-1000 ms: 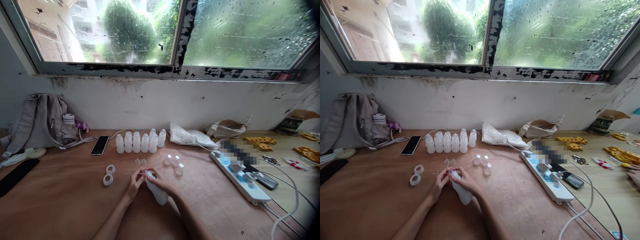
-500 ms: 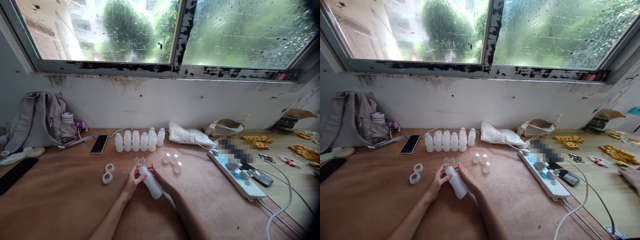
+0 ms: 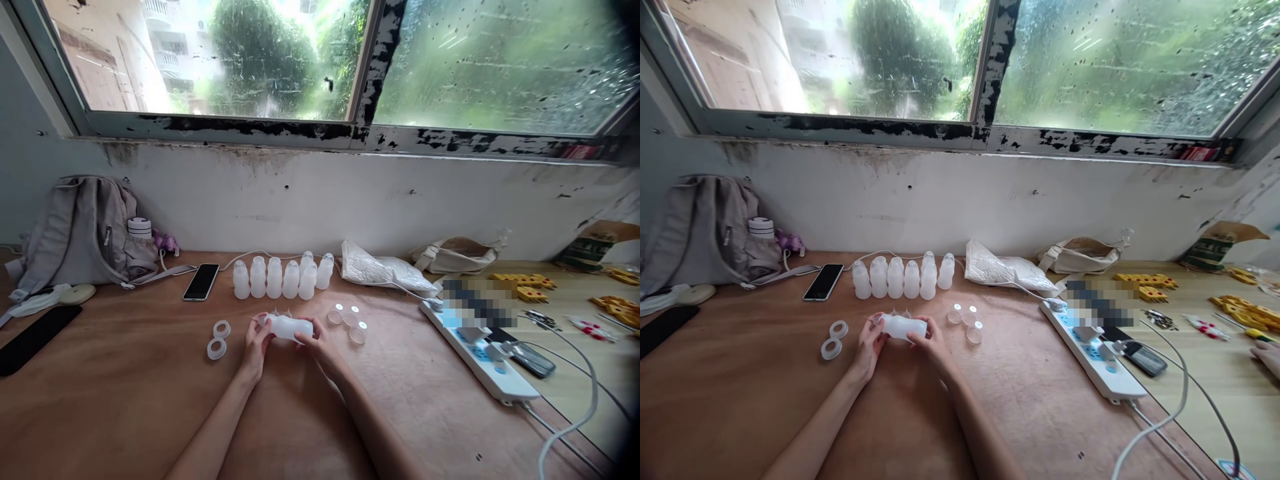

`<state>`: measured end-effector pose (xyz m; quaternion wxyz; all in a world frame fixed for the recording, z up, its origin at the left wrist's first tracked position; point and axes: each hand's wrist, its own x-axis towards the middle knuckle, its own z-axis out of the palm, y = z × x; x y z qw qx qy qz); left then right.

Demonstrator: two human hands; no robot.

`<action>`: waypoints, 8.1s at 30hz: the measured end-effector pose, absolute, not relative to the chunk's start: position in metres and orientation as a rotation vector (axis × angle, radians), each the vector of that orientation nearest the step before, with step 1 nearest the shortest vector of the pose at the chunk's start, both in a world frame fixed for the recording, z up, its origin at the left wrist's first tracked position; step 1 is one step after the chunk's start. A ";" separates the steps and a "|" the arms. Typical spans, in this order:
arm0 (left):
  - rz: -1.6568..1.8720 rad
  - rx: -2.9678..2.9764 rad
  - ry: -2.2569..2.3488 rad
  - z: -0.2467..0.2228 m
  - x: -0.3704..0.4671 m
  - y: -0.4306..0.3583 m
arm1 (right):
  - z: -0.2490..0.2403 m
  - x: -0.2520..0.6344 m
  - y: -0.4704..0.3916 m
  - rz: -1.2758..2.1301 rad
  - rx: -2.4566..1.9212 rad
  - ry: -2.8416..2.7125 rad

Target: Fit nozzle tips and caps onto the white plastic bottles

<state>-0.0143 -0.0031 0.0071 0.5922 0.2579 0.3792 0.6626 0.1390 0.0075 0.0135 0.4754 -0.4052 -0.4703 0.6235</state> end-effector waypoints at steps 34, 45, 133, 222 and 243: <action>1.499 0.738 0.989 0.004 -0.025 -0.009 | 0.024 0.144 -0.013 0.836 -0.842 -1.714; 1.530 0.842 1.039 0.011 -0.022 -0.009 | 0.020 0.143 -0.007 1.379 -0.935 -1.298; 1.645 0.900 0.870 0.012 -0.011 -0.016 | 0.018 0.134 -0.007 1.351 -1.255 -1.259; 1.397 0.802 0.934 0.002 -0.005 -0.016 | -0.002 0.112 -0.020 0.632 -1.134 -1.686; 1.446 0.862 0.979 0.010 -0.013 -0.019 | 0.007 0.210 0.023 0.217 -1.702 -0.986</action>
